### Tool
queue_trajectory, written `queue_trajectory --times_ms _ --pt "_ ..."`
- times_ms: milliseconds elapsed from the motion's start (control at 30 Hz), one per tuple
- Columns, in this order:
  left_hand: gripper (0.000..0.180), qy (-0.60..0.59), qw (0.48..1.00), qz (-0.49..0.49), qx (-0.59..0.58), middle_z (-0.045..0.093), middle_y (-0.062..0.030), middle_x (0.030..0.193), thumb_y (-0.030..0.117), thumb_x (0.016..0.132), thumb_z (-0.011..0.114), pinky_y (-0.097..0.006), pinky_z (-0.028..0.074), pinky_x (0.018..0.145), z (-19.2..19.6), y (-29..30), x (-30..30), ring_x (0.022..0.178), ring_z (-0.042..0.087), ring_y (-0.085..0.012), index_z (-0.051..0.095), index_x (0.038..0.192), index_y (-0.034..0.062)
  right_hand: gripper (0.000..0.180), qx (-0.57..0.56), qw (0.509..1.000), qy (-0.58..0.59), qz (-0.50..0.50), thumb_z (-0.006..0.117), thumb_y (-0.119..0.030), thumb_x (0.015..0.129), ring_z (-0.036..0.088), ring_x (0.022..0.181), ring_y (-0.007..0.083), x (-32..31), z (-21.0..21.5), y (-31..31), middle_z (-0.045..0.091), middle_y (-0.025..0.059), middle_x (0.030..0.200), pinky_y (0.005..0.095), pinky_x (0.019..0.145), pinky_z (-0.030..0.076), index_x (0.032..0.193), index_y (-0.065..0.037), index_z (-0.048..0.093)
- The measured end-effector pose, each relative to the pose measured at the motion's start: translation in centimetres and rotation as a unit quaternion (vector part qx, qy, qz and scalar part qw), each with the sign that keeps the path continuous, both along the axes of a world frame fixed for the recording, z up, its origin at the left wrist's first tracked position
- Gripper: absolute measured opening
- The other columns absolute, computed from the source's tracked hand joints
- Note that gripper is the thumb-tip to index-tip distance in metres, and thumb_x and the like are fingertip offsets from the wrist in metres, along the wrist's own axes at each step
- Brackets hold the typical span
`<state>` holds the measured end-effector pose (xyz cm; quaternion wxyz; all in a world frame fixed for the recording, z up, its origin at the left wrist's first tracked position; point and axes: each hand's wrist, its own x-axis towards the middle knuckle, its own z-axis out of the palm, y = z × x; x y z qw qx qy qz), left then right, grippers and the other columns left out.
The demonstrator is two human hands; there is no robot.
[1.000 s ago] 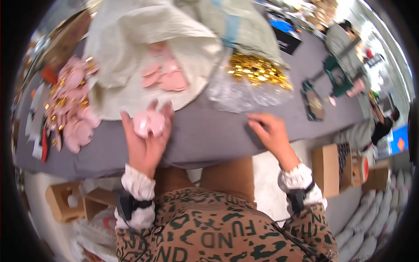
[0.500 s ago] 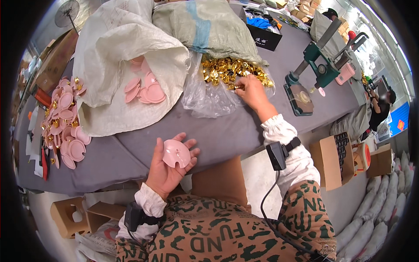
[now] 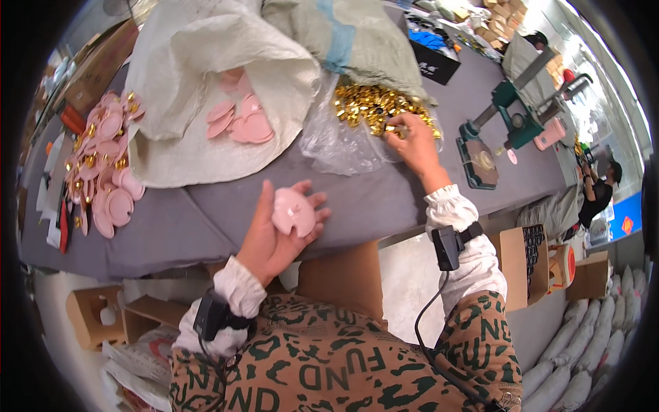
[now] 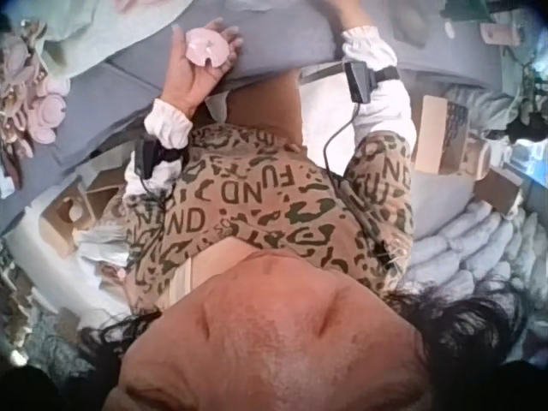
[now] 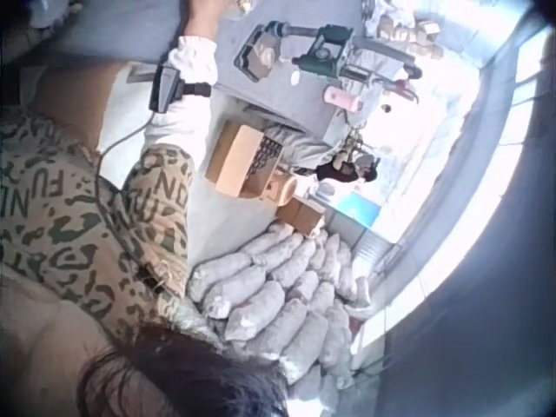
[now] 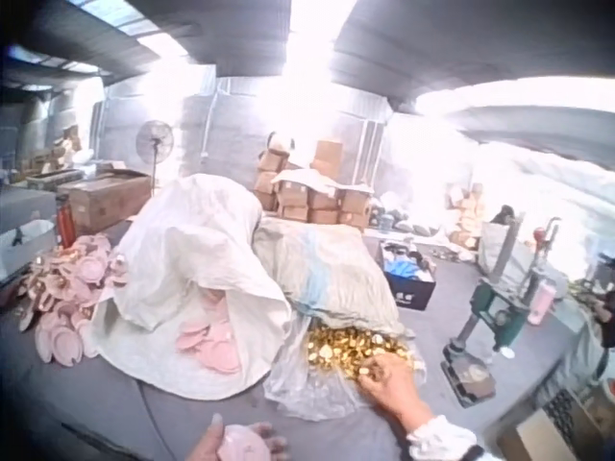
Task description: Assembling pink plastic lids or decorative bell-like parts by attaching gold toppers.
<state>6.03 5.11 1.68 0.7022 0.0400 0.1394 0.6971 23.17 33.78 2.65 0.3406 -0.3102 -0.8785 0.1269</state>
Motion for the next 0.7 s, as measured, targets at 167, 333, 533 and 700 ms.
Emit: queue_trajectory --times_ms 167,333,533,700 --pt "0.068 0.043 0.999 0.004 -0.015 0.057 -0.0179 0.120 0.063 0.093 0.044 -0.037 0.053 0.084 0.5 3.3 -0.1 0.104 0.060 -0.0310 0.046 0.128 0.0040 0.023 -0.192 0.967 0.161 0.037 0.072 0.003 0.075 0.060 0.087 0.0125 -0.8 -1.4 0.1 0.064 0.0020 0.093 0.0264 0.080 0.047 0.096 -0.003 0.063" --pt "0.069 0.034 0.999 0.012 -0.026 0.058 -0.0179 0.119 0.063 0.093 0.044 -0.037 0.053 0.083 -0.2 3.6 -0.3 0.105 0.060 -0.0308 0.046 0.128 0.0040 0.027 -0.347 0.902 0.249 0.058 0.073 0.002 0.077 0.058 0.087 0.0088 -1.7 -2.0 -0.3 0.063 -0.0010 0.095 0.0230 0.081 0.047 0.102 -0.004 0.066" --pt "0.069 0.058 0.998 0.018 -0.019 0.059 -0.0148 0.115 0.065 0.093 0.041 -0.034 0.052 0.079 0.7 3.4 -0.6 0.102 0.061 -0.0284 0.045 0.128 0.0055 0.034 -0.263 0.926 0.234 0.132 0.070 0.002 0.079 0.062 0.091 0.0110 -2.0 2.0 -6.7 0.067 0.0034 0.104 0.0237 0.082 0.049 0.113 -0.004 0.067" --pt "0.074 0.117 0.993 0.018 -0.007 0.060 -0.0107 0.110 0.069 0.092 0.036 -0.031 0.050 0.073 1.2 3.2 -0.4 0.098 0.061 -0.0216 0.044 0.126 0.0040 0.031 -0.076 0.957 0.043 0.277 0.074 -0.001 0.074 0.066 0.090 0.0231 -2.6 4.8 -13.2 0.068 0.0093 0.099 0.0302 0.079 0.053 0.104 -0.004 0.067"
